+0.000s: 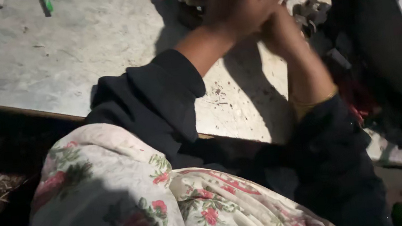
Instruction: The person secures a small white electrical component in a bench vise, then uses a hammer to tap it into place. Afterward, they use a screwdriver to tighten screws on the component.
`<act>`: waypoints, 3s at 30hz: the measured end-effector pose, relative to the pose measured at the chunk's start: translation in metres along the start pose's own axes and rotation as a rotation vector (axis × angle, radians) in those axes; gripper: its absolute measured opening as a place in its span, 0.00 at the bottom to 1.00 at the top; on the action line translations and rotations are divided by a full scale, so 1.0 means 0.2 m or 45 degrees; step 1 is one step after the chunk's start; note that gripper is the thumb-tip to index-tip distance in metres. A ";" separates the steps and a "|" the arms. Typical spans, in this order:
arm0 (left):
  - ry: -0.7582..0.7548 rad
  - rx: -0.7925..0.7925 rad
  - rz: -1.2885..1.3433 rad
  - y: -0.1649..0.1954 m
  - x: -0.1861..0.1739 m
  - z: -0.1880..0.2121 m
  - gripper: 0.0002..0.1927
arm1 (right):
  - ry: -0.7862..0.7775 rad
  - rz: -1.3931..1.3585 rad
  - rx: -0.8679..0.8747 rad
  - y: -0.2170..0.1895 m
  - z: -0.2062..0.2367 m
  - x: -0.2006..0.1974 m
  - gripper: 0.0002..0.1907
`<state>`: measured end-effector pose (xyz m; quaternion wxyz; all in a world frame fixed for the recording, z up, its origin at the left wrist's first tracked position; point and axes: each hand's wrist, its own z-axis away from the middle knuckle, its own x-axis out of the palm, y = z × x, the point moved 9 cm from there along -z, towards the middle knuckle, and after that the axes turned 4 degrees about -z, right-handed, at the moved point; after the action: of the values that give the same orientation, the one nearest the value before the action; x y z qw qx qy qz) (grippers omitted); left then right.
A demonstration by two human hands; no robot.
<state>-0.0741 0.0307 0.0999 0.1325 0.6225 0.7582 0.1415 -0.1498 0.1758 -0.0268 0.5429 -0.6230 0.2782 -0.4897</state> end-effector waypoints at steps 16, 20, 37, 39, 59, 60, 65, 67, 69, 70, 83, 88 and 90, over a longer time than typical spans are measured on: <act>-0.429 -0.302 0.069 -0.09 0.21 0.14 0.10 | 0.913 2.142 -0.086 -0.48 0.39 -0.90 0.22; -0.428 -0.231 0.071 -0.07 0.22 0.16 0.10 | 0.998 2.121 0.095 -0.42 0.41 -0.96 0.13; -0.551 -0.833 0.633 -0.34 0.35 0.34 0.20 | 0.032 1.009 -0.795 -0.44 0.52 0.12 0.23; -0.611 -0.912 0.746 -0.35 0.35 0.37 0.20 | 0.017 0.800 -0.721 -0.44 0.51 0.08 0.20; -0.632 -0.801 0.472 -0.43 0.34 0.43 0.14 | 0.172 0.172 -0.337 -0.27 0.46 0.03 0.08; -0.627 -0.786 0.435 -0.45 0.35 0.44 0.13 | 0.172 0.196 -0.336 -0.27 0.46 0.03 0.08; -0.555 -0.911 0.531 -0.49 0.37 0.46 0.11 | 0.189 0.320 -0.383 -0.28 0.46 0.05 0.09; -0.539 -1.021 0.472 -0.51 0.36 0.47 0.12 | 0.168 0.446 -0.400 -0.28 0.47 0.07 0.10; -0.517 -1.010 0.437 -0.49 0.33 0.45 0.13 | 0.062 0.584 -0.456 -0.27 0.48 0.12 0.12; -0.505 -1.005 0.418 -0.48 0.31 0.43 0.13 | 0.060 0.671 -0.501 -0.28 0.48 0.13 0.12; -0.608 -1.185 0.473 -0.51 0.35 0.52 0.24 | 0.291 0.764 -0.537 -0.35 0.50 0.04 0.04; -0.618 -1.037 0.501 -0.50 0.37 0.52 0.28 | 0.284 0.606 -0.670 -0.37 0.53 0.07 0.03; -0.592 -0.928 0.639 -0.45 0.38 0.48 0.31 | 0.276 0.565 -0.731 -0.38 0.53 0.09 0.04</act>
<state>-0.1331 0.0936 -0.0247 0.4687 0.7140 0.4367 0.2825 -0.0604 0.2225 0.0577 0.4065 -0.6189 0.5881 -0.3255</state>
